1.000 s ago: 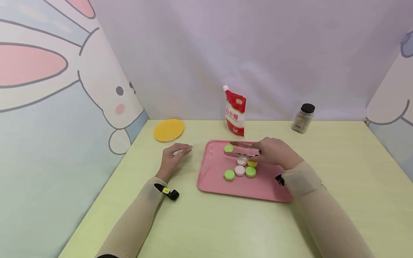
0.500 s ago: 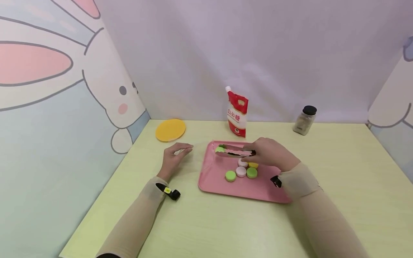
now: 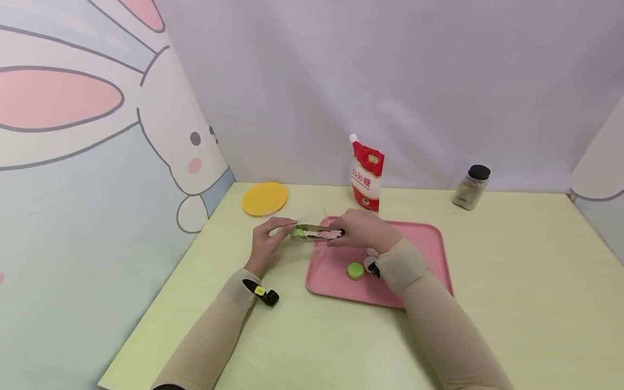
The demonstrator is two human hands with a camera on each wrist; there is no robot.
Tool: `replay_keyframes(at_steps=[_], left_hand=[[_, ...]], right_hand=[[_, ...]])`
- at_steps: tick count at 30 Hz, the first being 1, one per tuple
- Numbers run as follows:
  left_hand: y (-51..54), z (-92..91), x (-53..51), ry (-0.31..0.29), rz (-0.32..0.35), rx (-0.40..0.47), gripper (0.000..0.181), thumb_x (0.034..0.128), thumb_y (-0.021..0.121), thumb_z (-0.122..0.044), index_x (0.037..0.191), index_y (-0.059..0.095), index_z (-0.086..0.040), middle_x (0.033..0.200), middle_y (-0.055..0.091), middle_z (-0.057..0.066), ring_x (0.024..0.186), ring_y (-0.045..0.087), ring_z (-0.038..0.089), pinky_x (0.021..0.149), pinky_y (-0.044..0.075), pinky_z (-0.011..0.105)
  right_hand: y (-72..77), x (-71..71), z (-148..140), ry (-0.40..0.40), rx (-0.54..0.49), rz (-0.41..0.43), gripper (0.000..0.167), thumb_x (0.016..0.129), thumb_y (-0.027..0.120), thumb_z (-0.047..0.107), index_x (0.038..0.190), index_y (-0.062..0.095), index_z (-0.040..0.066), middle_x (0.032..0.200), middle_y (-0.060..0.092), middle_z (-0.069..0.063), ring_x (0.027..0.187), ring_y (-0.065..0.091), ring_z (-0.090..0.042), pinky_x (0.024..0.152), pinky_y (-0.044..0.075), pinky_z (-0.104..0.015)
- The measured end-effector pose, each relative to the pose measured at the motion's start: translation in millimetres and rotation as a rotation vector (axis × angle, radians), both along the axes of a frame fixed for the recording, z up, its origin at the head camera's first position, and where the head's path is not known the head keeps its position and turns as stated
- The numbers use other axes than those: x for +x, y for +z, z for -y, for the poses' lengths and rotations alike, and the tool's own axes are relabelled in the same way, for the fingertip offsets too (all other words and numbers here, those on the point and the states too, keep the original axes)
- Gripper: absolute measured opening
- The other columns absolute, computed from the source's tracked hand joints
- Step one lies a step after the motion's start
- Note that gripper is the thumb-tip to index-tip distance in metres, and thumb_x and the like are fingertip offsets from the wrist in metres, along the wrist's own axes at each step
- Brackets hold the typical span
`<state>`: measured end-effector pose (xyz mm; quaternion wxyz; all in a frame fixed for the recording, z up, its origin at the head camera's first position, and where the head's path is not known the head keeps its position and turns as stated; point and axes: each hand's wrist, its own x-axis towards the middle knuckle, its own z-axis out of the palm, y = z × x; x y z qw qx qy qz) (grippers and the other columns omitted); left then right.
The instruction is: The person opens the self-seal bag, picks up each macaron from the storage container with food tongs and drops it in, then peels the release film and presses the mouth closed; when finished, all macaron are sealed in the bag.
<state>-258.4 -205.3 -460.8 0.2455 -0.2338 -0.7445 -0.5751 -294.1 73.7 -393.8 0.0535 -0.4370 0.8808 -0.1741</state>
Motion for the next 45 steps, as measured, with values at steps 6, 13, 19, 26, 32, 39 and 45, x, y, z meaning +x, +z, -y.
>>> replay_keyframes(at_steps=[6, 13, 19, 26, 32, 39, 45], left_hand=[[-1.5, -6.9, 1.1, 0.007, -0.104, -0.010, 0.015, 0.0845, 0.076, 0.006, 0.099, 0.077, 0.004, 0.096, 0.075, 0.014, 0.095, 0.067, 0.024, 0.089, 0.053, 0.033], [4.0, -13.2, 1.7, 0.010, -0.283, -0.089, 0.014, 0.0799, 0.078, 0.011, 0.092, 0.077, 0.004, 0.091, 0.075, 0.017, 0.090, 0.067, 0.032, 0.087, 0.053, 0.033], [7.0, -12.8, 2.6, 0.033, -0.257, -0.039, 0.015, 0.0799, 0.077, 0.013, 0.093, 0.076, 0.006, 0.089, 0.075, 0.017, 0.090, 0.066, 0.034, 0.087, 0.052, 0.032], [3.3, -12.2, -0.8, 0.094, -0.263, 0.003, 0.015, 0.0805, 0.078, 0.010, 0.094, 0.077, 0.005, 0.089, 0.075, 0.015, 0.089, 0.066, 0.030, 0.085, 0.051, 0.030], [3.1, -12.3, -0.9, 0.118, -0.271, -0.017, 0.017, 0.0800, 0.077, 0.012, 0.095, 0.077, 0.005, 0.089, 0.075, 0.016, 0.087, 0.066, 0.030, 0.084, 0.051, 0.029], [4.8, -14.0, 2.2, 0.148, -0.217, -0.038, 0.013, 0.0813, 0.077, 0.011, 0.094, 0.076, 0.007, 0.087, 0.075, 0.017, 0.086, 0.065, 0.031, 0.083, 0.052, 0.026], [3.5, -12.9, 3.2, 0.143, -0.172, -0.035, 0.013, 0.0835, 0.077, 0.008, 0.096, 0.076, 0.005, 0.091, 0.075, 0.017, 0.088, 0.066, 0.030, 0.084, 0.052, 0.026]], right_hand=[[-3.9, 0.0, 27.3, 0.037, 0.004, -0.040, 0.028, 0.085, 0.082, 0.036, 0.106, 0.077, 0.018, 0.076, 0.066, 0.012, 0.062, 0.057, -0.004, 0.063, 0.051, -0.027], [-9.7, 4.0, 52.9, 0.037, 0.071, -0.115, 0.042, 0.088, 0.078, 0.041, 0.117, 0.074, 0.010, 0.082, 0.068, 0.005, 0.069, 0.059, -0.009, 0.066, 0.053, -0.034], [-10.9, 5.1, 53.4, 0.006, 0.061, -0.160, 0.042, 0.086, 0.080, 0.042, 0.114, 0.074, 0.012, 0.075, 0.063, 0.008, 0.061, 0.055, -0.008, 0.059, 0.050, -0.034], [-10.9, 2.9, 51.1, -0.005, 0.078, -0.148, 0.044, 0.086, 0.079, 0.045, 0.114, 0.073, 0.012, 0.075, 0.061, 0.008, 0.061, 0.054, -0.008, 0.057, 0.048, -0.031], [-5.0, 3.1, 47.5, -0.087, 0.133, -0.039, 0.057, 0.082, 0.080, 0.051, 0.122, 0.068, 0.013, 0.082, 0.063, 0.005, 0.066, 0.056, -0.013, 0.059, 0.048, -0.033], [10.3, 5.5, 26.8, -0.159, 0.159, 0.032, 0.065, 0.079, 0.082, 0.049, 0.133, 0.064, 0.017, 0.093, 0.068, 0.001, 0.076, 0.059, -0.013, 0.065, 0.050, -0.036], [28.1, 11.6, 2.8, -0.194, 0.145, -0.018, 0.059, 0.076, 0.082, 0.056, 0.122, 0.070, 0.023, 0.083, 0.064, 0.010, 0.081, 0.058, -0.014, 0.070, 0.045, -0.041]])
